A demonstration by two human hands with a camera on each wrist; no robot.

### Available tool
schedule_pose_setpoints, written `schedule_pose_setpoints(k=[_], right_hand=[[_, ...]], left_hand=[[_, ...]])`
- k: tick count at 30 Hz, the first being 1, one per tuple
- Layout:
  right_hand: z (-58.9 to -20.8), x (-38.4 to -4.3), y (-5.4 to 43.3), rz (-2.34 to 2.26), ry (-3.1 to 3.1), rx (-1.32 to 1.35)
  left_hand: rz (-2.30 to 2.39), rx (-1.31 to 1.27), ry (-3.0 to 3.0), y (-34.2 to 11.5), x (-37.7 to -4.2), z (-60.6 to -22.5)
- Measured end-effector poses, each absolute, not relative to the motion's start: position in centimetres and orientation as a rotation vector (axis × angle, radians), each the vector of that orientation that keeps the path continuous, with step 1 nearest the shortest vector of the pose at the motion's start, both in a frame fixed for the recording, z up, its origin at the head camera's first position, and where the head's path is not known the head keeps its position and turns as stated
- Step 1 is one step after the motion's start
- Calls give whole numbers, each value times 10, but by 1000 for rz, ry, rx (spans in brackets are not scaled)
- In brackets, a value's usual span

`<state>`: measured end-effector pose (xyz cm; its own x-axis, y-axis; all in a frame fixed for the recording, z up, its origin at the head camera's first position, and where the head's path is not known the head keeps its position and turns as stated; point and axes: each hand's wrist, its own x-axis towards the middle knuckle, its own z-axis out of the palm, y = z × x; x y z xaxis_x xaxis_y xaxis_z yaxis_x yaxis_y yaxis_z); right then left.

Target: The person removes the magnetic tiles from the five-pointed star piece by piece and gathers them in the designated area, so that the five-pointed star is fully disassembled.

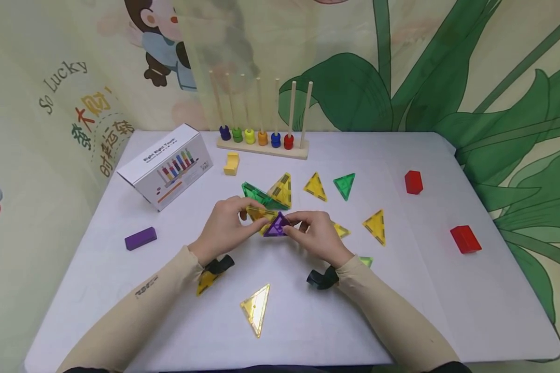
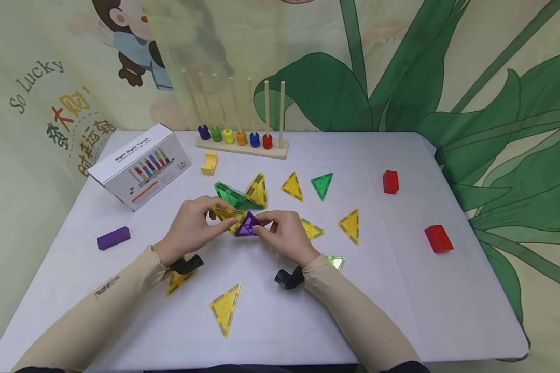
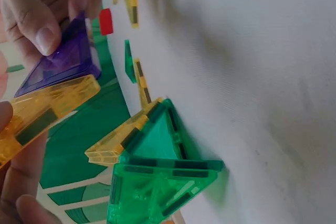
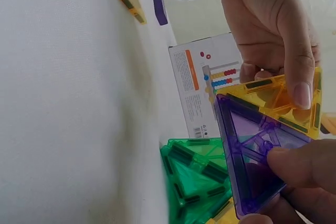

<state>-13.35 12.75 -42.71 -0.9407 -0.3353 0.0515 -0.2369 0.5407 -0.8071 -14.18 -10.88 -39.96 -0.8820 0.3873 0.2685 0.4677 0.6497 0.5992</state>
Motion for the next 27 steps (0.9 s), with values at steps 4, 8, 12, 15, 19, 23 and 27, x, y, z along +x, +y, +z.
schedule_pose_setpoints(k=[4,8,12,15,19,23,27], right_hand=[[-427,-134,129,-1371,2633,-506],[-426,-136,131,-1392,2596,-509],[-426,-136,131,-1389,2564,-546],[-427,-136,133,-1359,2562,-553],[-430,-133,139,-1289,2581,-479],[-433,-131,145,-1193,2552,-399],[-434,-126,149,-1033,2520,-389]], left_hand=[[-1148,-662,-2825,-111,-144,-396],[-1243,-612,-2892,-117,-147,-392],[-1294,-570,-2950,-127,-149,-389],[-1305,-522,-2986,-138,-149,-390],[-1300,-466,-3065,-155,-147,-393],[-1281,-599,-3213,-158,-144,-402],[-1270,-803,-3321,-147,-138,-416]])
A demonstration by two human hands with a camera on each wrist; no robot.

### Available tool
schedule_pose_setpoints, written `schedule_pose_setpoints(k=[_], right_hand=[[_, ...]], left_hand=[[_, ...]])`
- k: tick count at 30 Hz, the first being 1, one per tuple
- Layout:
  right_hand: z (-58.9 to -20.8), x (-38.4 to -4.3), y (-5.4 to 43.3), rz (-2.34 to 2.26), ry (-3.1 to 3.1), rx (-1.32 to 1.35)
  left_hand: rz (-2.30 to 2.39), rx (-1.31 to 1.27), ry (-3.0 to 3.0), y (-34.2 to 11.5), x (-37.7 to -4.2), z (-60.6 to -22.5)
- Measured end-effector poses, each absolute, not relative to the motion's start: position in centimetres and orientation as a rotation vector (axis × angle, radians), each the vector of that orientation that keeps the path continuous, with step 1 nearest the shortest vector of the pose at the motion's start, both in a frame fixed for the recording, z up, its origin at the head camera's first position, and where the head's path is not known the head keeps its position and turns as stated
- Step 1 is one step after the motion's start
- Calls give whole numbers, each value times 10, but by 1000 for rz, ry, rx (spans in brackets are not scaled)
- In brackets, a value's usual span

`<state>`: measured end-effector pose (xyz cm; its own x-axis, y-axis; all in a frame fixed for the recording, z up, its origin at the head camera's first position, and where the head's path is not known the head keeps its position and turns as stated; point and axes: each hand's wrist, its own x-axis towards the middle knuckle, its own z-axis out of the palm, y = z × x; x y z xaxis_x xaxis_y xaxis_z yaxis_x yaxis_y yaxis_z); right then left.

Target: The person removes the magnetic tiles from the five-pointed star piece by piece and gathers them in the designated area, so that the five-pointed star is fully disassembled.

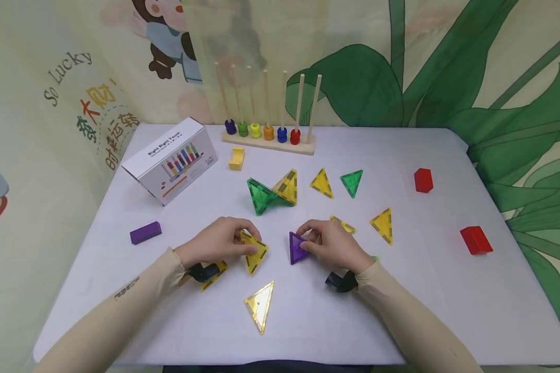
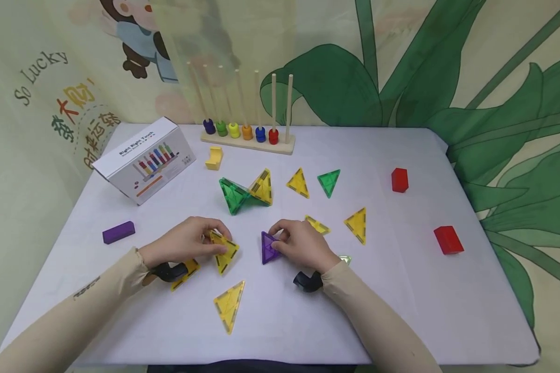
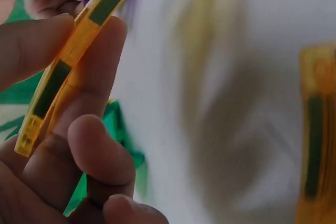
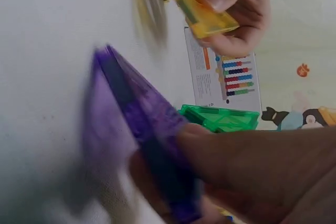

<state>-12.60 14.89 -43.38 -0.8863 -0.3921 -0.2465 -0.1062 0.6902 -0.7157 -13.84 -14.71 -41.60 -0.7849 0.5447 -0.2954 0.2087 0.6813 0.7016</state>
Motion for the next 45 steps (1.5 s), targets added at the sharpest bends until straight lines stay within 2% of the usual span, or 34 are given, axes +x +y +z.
schedule_pose_setpoints(k=[11,15,20,26,45], right_hand=[[-438,-113,147,-808,2638,-492],[-437,-114,145,-837,2664,-449],[-435,-118,140,-896,2692,-436],[-432,-121,129,-958,2684,-450],[-423,-138,108,-884,2668,-453]], left_hand=[[662,812,2641,-138,-136,-425],[758,713,2784,-151,-155,-416],[828,549,2852,-165,-199,-409],[914,683,2629,-156,-238,-418],[975,751,2594,-138,-257,-428]])
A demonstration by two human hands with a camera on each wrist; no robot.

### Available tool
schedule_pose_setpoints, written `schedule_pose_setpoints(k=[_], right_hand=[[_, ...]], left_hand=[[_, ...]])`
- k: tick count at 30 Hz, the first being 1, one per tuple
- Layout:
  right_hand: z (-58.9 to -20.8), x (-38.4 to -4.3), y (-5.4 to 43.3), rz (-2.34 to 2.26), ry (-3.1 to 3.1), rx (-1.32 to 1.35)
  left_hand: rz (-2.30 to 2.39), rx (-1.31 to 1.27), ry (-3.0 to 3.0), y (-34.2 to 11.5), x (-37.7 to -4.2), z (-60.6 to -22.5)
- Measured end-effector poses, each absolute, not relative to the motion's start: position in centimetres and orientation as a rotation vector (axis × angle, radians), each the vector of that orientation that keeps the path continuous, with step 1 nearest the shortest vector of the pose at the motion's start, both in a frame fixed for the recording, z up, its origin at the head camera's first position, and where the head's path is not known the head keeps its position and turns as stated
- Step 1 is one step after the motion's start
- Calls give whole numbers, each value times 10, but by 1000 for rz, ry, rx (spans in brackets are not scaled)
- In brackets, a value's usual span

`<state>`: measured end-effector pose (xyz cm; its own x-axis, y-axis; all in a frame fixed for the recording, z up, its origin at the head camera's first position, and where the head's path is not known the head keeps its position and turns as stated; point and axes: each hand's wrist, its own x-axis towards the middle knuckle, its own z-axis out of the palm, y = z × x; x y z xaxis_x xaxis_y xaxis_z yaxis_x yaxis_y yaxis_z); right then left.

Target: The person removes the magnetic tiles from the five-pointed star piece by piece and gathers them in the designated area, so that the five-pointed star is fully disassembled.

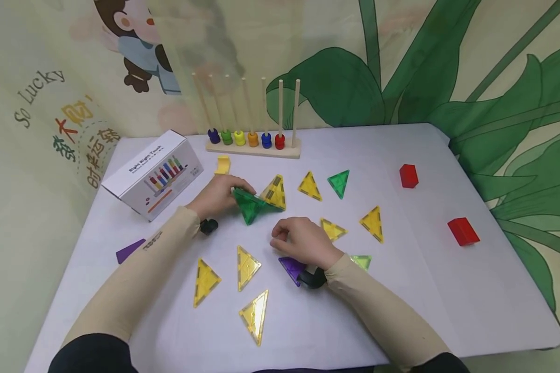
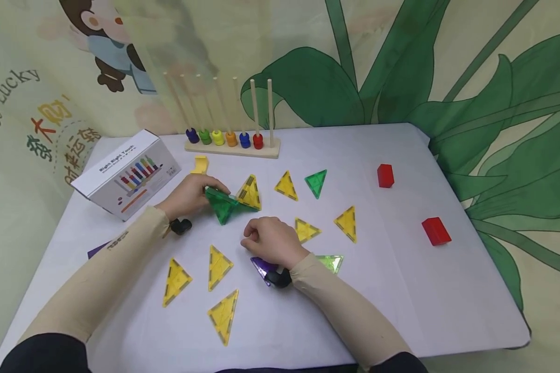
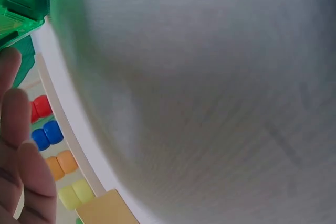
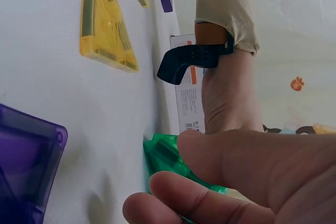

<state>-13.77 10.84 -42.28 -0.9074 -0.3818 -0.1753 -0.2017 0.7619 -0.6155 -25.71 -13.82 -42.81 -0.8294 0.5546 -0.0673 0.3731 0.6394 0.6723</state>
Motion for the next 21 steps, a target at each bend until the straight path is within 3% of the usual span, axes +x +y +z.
schedule_pose_setpoints(k=[11,21], right_hand=[[-426,-139,102,-837,2699,-458],[-422,-143,95,-787,2759,-441]], left_hand=[[766,723,2821,-139,-235,-426],[442,908,3061,-137,-212,-424]])
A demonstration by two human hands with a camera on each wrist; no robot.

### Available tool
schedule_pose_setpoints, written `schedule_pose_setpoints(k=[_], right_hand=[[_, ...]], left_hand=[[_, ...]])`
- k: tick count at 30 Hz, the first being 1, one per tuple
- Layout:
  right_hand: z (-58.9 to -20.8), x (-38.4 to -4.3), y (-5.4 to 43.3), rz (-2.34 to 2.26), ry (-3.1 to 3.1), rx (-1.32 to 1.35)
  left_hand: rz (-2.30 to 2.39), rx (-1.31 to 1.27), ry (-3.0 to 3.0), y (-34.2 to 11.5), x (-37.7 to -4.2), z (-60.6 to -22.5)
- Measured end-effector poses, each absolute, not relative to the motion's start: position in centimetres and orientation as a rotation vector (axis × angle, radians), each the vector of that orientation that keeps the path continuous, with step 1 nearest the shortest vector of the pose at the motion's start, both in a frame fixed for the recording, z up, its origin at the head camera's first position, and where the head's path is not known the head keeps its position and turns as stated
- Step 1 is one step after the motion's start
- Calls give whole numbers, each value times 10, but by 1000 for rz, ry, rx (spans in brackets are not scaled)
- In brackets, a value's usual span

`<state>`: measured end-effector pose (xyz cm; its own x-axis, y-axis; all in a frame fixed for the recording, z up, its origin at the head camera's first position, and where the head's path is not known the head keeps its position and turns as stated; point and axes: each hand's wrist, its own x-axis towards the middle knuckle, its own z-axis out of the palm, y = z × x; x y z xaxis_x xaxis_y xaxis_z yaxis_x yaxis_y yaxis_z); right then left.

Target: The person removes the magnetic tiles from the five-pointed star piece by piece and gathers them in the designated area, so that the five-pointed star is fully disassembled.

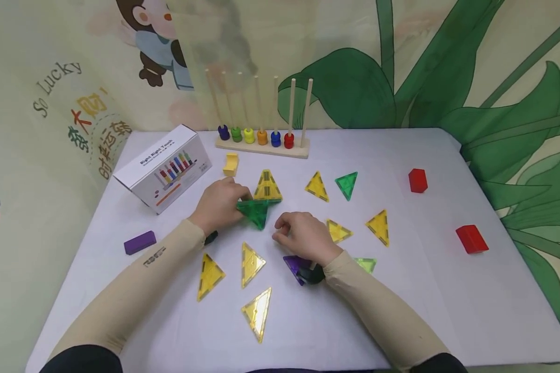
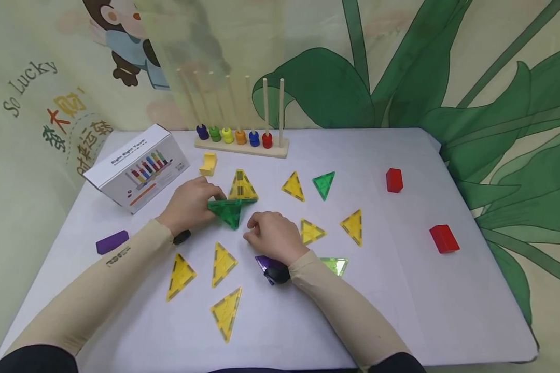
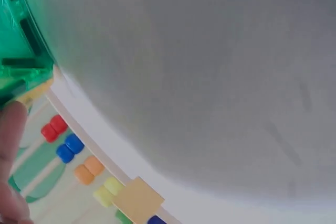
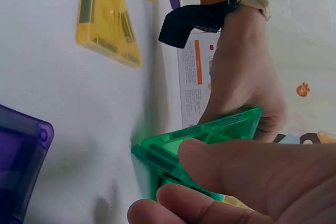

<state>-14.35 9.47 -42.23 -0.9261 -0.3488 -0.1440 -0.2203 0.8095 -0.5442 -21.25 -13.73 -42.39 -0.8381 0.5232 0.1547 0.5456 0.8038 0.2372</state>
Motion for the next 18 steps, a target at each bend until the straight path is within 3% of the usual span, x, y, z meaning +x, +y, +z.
schedule_pose_setpoints(k=[18], right_hand=[[-427,-146,87,-599,2945,-372]], left_hand=[[-295,-878,-2905,-113,-185,-416]])
